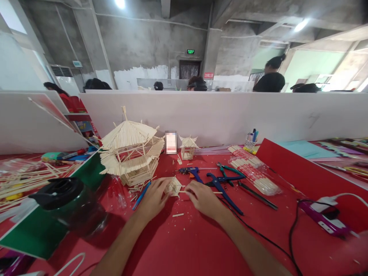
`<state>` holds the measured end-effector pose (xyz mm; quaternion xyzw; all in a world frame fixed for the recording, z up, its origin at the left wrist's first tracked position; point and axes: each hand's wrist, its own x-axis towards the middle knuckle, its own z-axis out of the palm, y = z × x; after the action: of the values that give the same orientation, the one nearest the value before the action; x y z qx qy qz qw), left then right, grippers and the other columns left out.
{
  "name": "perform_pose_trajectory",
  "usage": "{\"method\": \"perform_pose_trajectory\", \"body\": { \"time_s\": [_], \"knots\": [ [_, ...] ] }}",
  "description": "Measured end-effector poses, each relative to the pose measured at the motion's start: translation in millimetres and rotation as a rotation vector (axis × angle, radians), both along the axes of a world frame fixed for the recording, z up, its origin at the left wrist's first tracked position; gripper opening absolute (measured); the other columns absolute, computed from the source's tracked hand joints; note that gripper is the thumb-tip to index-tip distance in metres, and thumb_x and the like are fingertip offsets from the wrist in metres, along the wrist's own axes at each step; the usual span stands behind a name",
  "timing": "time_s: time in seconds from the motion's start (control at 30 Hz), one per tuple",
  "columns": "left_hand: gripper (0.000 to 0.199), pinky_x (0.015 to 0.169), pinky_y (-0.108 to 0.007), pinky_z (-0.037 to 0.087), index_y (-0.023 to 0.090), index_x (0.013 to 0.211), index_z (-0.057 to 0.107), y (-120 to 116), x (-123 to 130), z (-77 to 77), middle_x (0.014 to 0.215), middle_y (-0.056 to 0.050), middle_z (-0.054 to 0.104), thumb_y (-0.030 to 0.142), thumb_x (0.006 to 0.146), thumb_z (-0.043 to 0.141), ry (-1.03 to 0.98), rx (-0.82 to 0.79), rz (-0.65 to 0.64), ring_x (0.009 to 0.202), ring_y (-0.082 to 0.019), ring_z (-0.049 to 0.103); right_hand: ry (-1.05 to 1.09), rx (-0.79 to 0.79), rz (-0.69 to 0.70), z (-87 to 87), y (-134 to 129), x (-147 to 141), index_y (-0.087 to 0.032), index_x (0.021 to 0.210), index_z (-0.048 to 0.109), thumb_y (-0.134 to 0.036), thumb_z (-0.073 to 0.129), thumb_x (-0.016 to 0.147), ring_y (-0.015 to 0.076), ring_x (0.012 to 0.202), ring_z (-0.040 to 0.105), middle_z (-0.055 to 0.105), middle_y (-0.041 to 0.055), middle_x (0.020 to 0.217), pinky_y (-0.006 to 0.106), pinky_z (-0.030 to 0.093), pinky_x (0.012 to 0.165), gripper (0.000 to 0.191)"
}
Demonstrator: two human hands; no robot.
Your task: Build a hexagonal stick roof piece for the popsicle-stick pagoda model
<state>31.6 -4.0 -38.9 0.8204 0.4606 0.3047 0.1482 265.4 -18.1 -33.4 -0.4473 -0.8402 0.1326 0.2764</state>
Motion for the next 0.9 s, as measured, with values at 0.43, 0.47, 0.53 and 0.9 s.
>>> {"method": "perform_pose_trajectory", "body": {
  "time_s": [0.43, 0.47, 0.53, 0.9],
  "knots": [
    [0.049, 0.111, -0.048, 0.037, 0.027, 0.141, 0.049, 17.2, -20.9, -26.4, 0.144, -0.009, 0.053, 0.028, 0.092, 0.054, 0.173, -0.006, -0.061, 0.132, -0.028, 0.048, -0.085, -0.005, -0.006, -8.3, 5.8, 1.9, -0.017, 0.097, 0.065, -0.013, 0.05, 0.095, 0.0218, 0.094, 0.059, 0.068, 0.0083, 0.099, 0.034, 0.046, 0.087, 0.015],
    [0.049, 0.111, -0.047, 0.038, 0.027, 0.14, 0.05, 17.6, -22.9, -25.1, 0.143, -0.009, 0.054, 0.025, 0.091, 0.054, 0.16, -0.014, -0.078, 0.132, -0.028, 0.048, -0.095, -0.015, -0.003, -8.8, 5.2, 0.4, -0.017, 0.097, 0.065, -0.013, 0.05, 0.095, 0.022, 0.094, 0.059, 0.068, 0.0085, 0.099, 0.034, 0.046, 0.086, 0.015],
    [0.051, 0.112, -0.046, 0.039, 0.028, 0.139, 0.051, 18.1, -26.5, -22.6, 0.144, -0.008, 0.054, 0.02, 0.089, 0.054, 0.142, -0.031, -0.113, 0.132, -0.027, 0.048, -0.102, -0.022, 0.007, -10.8, 4.4, -2.7, -0.017, 0.098, 0.065, -0.014, 0.05, 0.095, 0.0222, 0.095, 0.06, 0.069, 0.0091, 0.101, 0.034, 0.046, 0.087, 0.016],
    [0.093, 0.119, -0.041, 0.032, 0.032, 0.147, 0.039, 18.8, -39.0, -19.8, 0.155, 0.001, 0.039, -0.013, 0.066, 0.035, 0.166, -0.074, -0.281, 0.143, -0.018, 0.036, -0.064, -0.027, 0.126, -18.4, 4.7, -12.7, -0.017, 0.096, 0.067, -0.018, 0.05, 0.097, 0.0198, 0.088, 0.057, 0.07, 0.0068, 0.095, 0.03, 0.043, 0.081, 0.016]
  ]
}}
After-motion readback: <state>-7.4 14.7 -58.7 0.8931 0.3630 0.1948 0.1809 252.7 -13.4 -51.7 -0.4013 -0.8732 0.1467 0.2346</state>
